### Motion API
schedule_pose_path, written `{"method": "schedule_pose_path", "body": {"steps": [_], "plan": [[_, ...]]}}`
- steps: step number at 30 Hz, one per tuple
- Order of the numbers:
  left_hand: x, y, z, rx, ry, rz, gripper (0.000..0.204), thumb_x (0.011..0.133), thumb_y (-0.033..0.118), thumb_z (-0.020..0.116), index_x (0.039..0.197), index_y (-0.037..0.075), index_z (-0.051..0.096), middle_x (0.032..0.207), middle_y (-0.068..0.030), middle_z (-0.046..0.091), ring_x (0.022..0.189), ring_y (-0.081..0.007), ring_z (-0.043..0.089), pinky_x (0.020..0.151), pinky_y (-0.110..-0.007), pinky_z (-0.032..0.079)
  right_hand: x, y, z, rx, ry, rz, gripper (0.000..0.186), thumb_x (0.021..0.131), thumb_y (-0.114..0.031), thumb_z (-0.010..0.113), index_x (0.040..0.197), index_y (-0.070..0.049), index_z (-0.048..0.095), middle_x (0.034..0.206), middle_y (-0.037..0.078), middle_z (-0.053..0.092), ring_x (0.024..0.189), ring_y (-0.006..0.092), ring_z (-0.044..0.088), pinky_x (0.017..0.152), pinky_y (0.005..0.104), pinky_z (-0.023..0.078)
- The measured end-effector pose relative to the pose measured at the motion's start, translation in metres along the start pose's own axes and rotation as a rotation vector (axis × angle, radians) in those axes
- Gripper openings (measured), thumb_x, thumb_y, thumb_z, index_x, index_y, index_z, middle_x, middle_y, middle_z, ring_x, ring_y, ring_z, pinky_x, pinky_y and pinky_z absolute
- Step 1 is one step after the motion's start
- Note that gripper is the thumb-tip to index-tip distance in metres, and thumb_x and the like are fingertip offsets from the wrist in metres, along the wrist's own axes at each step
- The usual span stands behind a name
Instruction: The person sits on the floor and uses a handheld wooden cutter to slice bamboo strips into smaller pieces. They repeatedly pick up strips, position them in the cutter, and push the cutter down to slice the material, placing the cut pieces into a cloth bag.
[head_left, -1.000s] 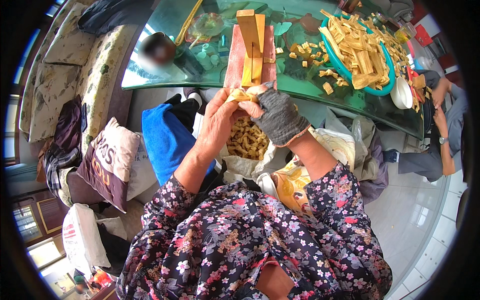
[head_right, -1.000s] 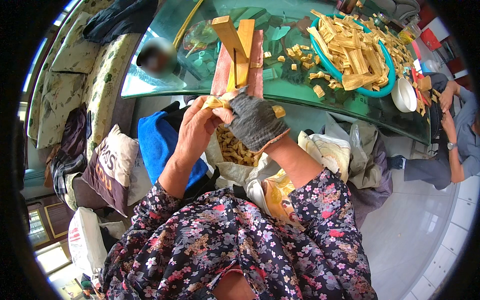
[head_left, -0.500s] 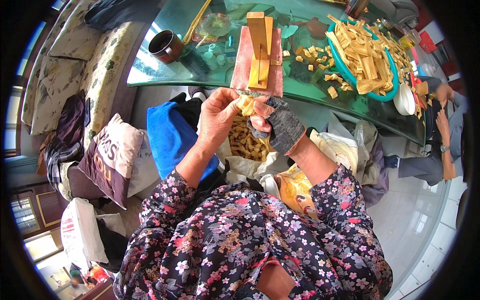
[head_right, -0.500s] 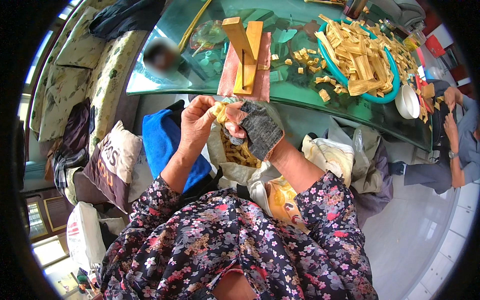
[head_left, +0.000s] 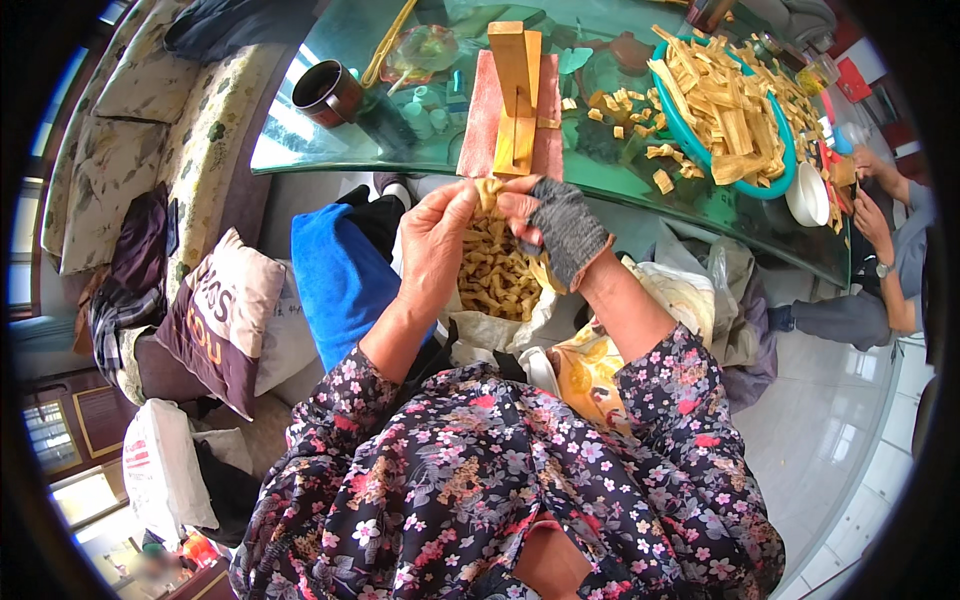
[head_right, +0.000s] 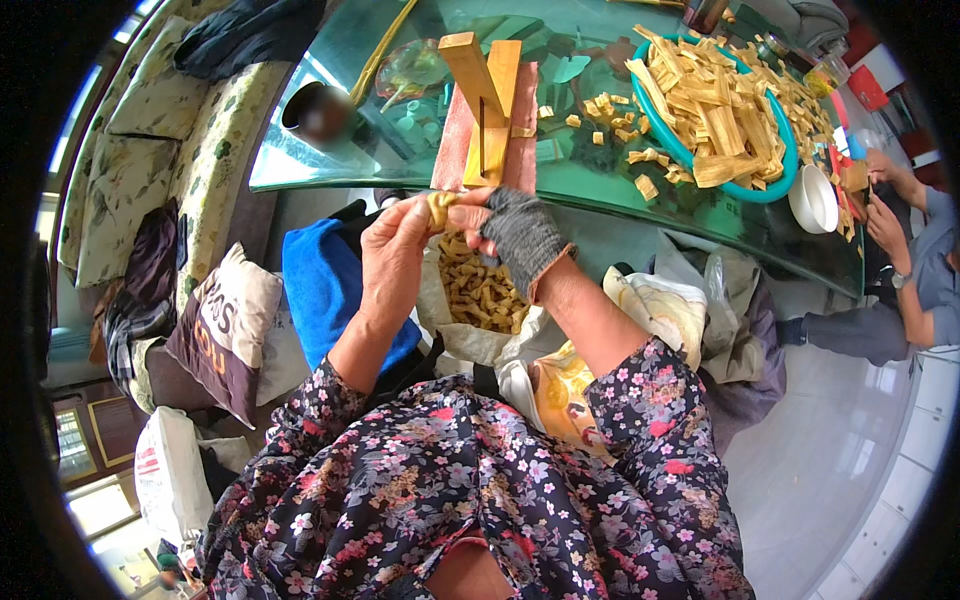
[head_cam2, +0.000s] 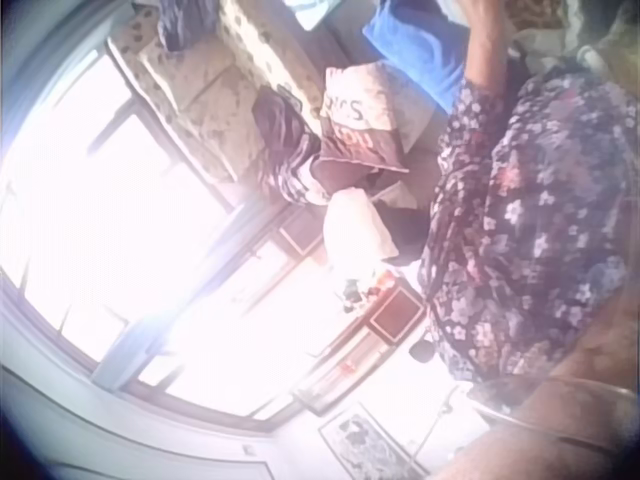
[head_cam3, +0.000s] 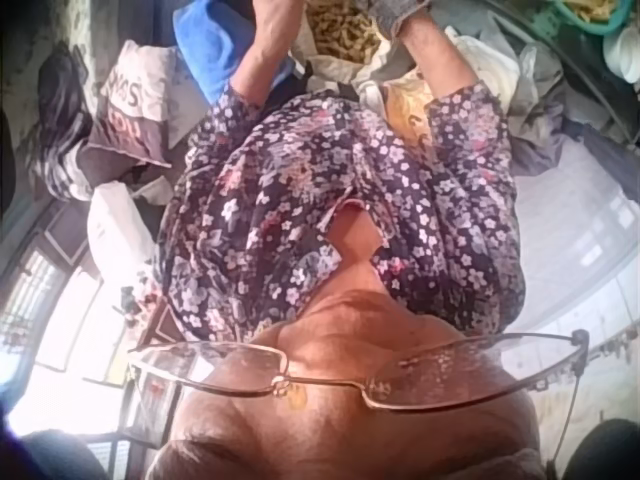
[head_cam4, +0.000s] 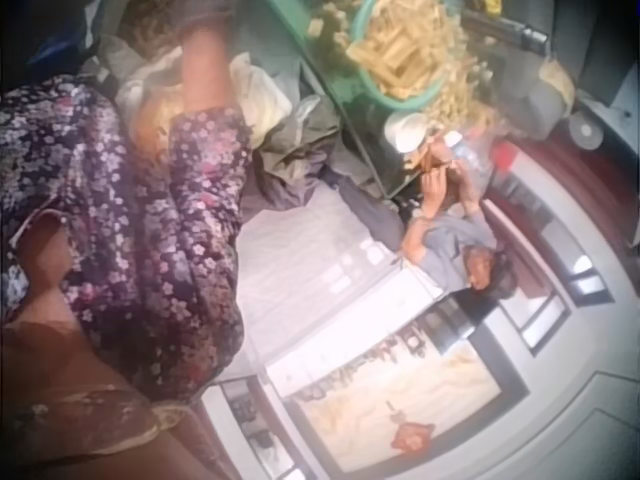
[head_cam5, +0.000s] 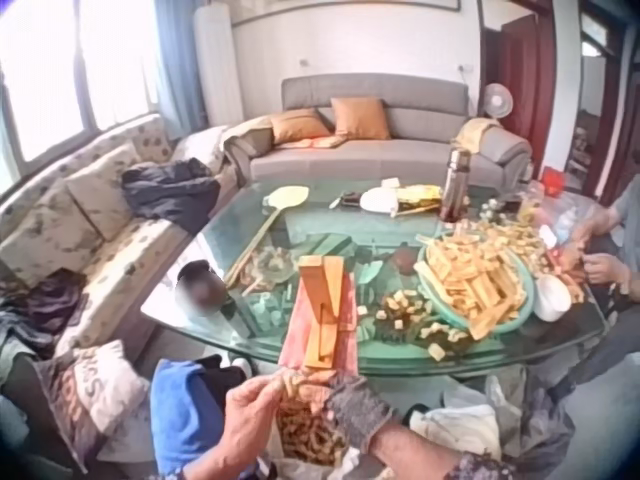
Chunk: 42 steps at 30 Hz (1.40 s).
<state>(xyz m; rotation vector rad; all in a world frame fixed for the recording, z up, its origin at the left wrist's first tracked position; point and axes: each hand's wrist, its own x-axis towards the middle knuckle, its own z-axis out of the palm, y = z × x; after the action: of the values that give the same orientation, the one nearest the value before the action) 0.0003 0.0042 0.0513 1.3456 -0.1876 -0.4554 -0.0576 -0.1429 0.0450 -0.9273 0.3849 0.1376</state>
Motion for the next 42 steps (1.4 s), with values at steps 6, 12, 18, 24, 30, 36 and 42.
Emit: {"method": "schedule_pose_path", "body": {"steps": [6, 12, 18, 24, 30, 36, 42], "plan": [[-0.002, 0.009, 0.011, 0.009, -0.117, -0.001, 0.017, 0.081, 0.003, 0.069, 0.096, 0.000, 0.062, 0.087, -0.0020, 0.065, 0.076, -0.0063, 0.059, 0.070, -0.020, 0.047, 0.000, 0.000, -0.002, 0.062, 0.039, -0.147, 0.018, 0.082, -0.020, 0.069, 0.088, -0.005, 0.061, 0.066, -0.001, 0.055, 0.050, 0.0033, 0.044, 0.044, 0.0172, 0.033], [-0.009, 0.022, 0.012, 0.029, -0.234, -0.159, 0.009, 0.081, 0.004, 0.069, 0.084, 0.001, 0.062, 0.076, -0.0036, 0.065, 0.067, -0.0086, 0.060, 0.065, -0.022, 0.049, -0.002, -0.020, -0.002, -0.092, 0.195, -0.156, 0.022, 0.082, -0.029, 0.068, 0.082, -0.008, 0.061, 0.067, -0.003, 0.055, 0.057, 0.0062, 0.050, 0.051, 0.0208, 0.039], [-0.030, 0.058, 0.006, 0.062, -0.280, -0.208, 0.009, 0.079, 0.005, 0.071, 0.081, 0.000, 0.063, 0.071, -0.0029, 0.064, 0.065, -0.0092, 0.061, 0.063, -0.023, 0.049, -0.001, -0.030, -0.013, -0.143, 0.272, -0.223, 0.023, 0.076, -0.025, 0.075, 0.080, -0.009, 0.058, 0.067, -0.002, 0.055, 0.058, 0.0061, 0.050, 0.051, 0.0214, 0.039], [-0.019, 0.045, -0.009, 0.886, -0.095, 0.396, 0.035, 0.067, 0.006, 0.078, 0.099, 0.001, 0.064, 0.093, -0.0099, 0.065, 0.083, -0.0190, 0.064, 0.073, -0.028, 0.050, 0.008, -0.016, -0.015, -0.323, 0.238, -0.204, 0.025, 0.081, -0.031, 0.070, 0.076, -0.009, 0.057, 0.067, -0.002, 0.054, 0.054, 0.0075, 0.047, 0.049, 0.0227, 0.039], [-0.018, 0.035, 0.010, 1.188, -0.336, 0.310, 0.034, 0.078, 0.013, 0.064, 0.110, 0.006, 0.055, 0.093, -0.0167, 0.059, 0.080, -0.0385, 0.060, 0.066, -0.045, 0.049, 0.017, 0.004, -0.005, -0.850, 0.147, -0.579, 0.038, 0.083, -0.038, 0.064, 0.074, -0.002, 0.058, 0.075, 0.016, 0.059, 0.071, 0.0274, 0.059, 0.067, 0.0357, 0.046], [-0.015, 0.034, -0.003, 1.308, -0.471, 0.429, 0.029, 0.079, 0.011, 0.060, 0.107, 0.007, 0.055, 0.081, -0.0122, 0.052, 0.075, -0.0337, 0.057, 0.063, -0.042, 0.046, 0.001, -0.027, 0.002, -1.100, -0.223, -0.176, 0.047, 0.083, -0.049, 0.057, 0.079, -0.002, 0.062, 0.074, 0.018, 0.060, 0.073, 0.0349, 0.059, 0.065, 0.0411, 0.046], [0.004, 0.041, -0.039, 1.552, -0.646, 0.827, 0.018, 0.070, 0.016, 0.060, 0.087, 0.013, 0.056, 0.078, -0.0025, 0.051, 0.070, -0.0201, 0.054, 0.064, -0.032, 0.043, 0.002, 0.014, -0.003, -1.129, -0.375, -0.455, 0.044, 0.082, -0.043, 0.060, 0.081, 0.000, 0.056, 0.076, 0.020, 0.058, 0.075, 0.0372, 0.056, 0.068, 0.0432, 0.044]]}}
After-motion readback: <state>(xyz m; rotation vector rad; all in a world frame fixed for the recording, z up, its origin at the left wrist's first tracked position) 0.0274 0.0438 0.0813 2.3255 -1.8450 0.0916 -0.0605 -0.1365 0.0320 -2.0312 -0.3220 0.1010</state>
